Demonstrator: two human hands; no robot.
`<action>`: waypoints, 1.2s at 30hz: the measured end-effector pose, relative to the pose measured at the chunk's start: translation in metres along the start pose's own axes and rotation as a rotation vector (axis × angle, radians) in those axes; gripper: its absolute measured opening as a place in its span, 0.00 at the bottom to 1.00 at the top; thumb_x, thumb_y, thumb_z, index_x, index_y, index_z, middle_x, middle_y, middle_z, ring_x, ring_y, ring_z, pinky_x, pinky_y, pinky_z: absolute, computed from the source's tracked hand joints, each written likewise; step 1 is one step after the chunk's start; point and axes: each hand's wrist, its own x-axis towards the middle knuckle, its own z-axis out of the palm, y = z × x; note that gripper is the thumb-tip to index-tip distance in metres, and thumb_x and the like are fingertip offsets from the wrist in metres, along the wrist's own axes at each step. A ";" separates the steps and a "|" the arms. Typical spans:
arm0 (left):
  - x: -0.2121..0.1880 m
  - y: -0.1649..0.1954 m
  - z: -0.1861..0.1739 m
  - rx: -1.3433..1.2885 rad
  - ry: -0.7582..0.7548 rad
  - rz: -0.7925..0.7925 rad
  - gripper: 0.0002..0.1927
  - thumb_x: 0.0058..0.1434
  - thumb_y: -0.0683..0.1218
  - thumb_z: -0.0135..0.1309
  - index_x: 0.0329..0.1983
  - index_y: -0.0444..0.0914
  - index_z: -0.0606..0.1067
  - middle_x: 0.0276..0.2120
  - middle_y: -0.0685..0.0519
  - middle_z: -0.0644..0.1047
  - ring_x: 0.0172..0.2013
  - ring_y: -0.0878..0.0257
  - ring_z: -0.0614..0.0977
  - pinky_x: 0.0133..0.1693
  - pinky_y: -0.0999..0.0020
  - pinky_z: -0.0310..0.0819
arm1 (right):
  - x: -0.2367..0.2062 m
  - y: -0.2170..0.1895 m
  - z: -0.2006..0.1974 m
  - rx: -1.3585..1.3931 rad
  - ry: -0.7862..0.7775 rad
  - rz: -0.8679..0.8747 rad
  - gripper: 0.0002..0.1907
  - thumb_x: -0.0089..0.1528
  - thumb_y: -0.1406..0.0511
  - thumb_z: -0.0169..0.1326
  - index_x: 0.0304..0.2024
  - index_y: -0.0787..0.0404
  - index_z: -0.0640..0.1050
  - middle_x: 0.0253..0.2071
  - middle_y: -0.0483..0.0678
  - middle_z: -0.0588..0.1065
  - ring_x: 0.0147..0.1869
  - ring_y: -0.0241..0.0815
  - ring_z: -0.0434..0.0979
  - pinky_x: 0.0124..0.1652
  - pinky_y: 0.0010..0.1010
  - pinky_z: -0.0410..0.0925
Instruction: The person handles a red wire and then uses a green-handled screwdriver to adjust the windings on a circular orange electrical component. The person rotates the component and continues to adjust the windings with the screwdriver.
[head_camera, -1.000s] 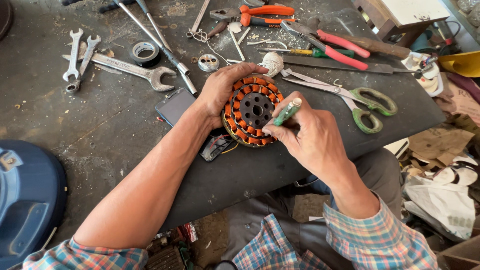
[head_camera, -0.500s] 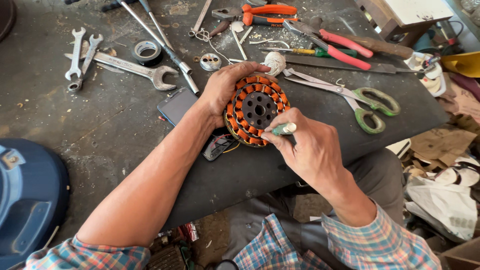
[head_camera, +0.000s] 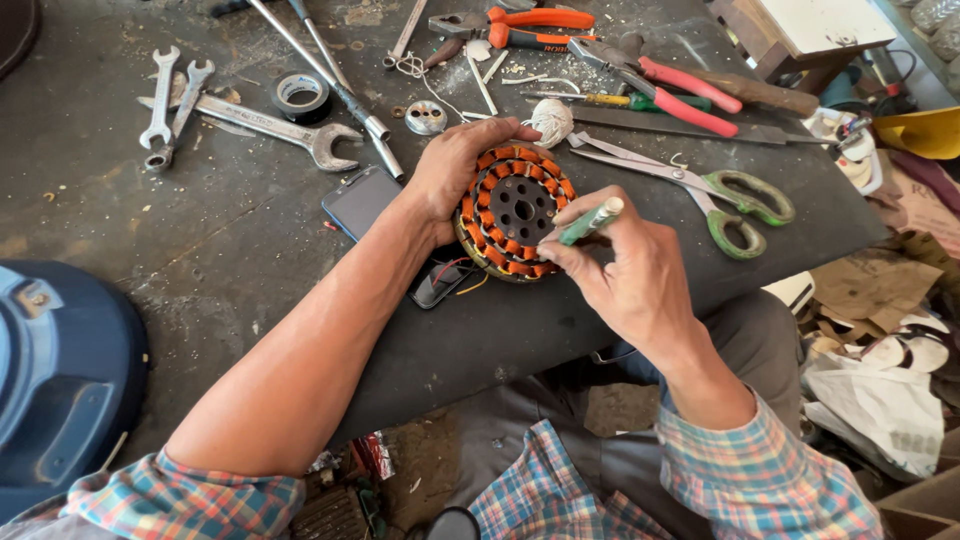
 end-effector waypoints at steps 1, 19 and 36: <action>0.000 0.000 0.000 0.017 0.010 -0.007 0.17 0.70 0.47 0.46 0.50 0.28 0.76 0.43 0.40 0.83 0.40 0.53 0.87 0.43 0.58 0.87 | -0.002 0.002 0.001 0.023 0.038 0.005 0.15 0.65 0.66 0.64 0.48 0.64 0.72 0.39 0.51 0.82 0.43 0.43 0.87 0.40 0.31 0.77; -0.001 0.006 -0.004 0.136 -0.068 -0.023 0.19 0.67 0.47 0.55 0.57 0.29 0.75 0.46 0.44 0.82 0.44 0.60 0.86 0.47 0.64 0.86 | -0.046 0.037 0.004 0.448 0.319 0.238 0.18 0.70 0.73 0.59 0.55 0.65 0.64 0.44 0.55 0.80 0.45 0.37 0.81 0.47 0.24 0.76; -0.005 0.009 0.001 0.171 -0.005 -0.041 0.25 0.64 0.50 0.56 0.58 0.29 0.73 0.47 0.44 0.82 0.45 0.59 0.86 0.46 0.64 0.86 | -0.025 0.023 0.007 0.189 0.228 0.177 0.17 0.67 0.71 0.62 0.52 0.68 0.68 0.41 0.53 0.81 0.47 0.39 0.85 0.45 0.26 0.77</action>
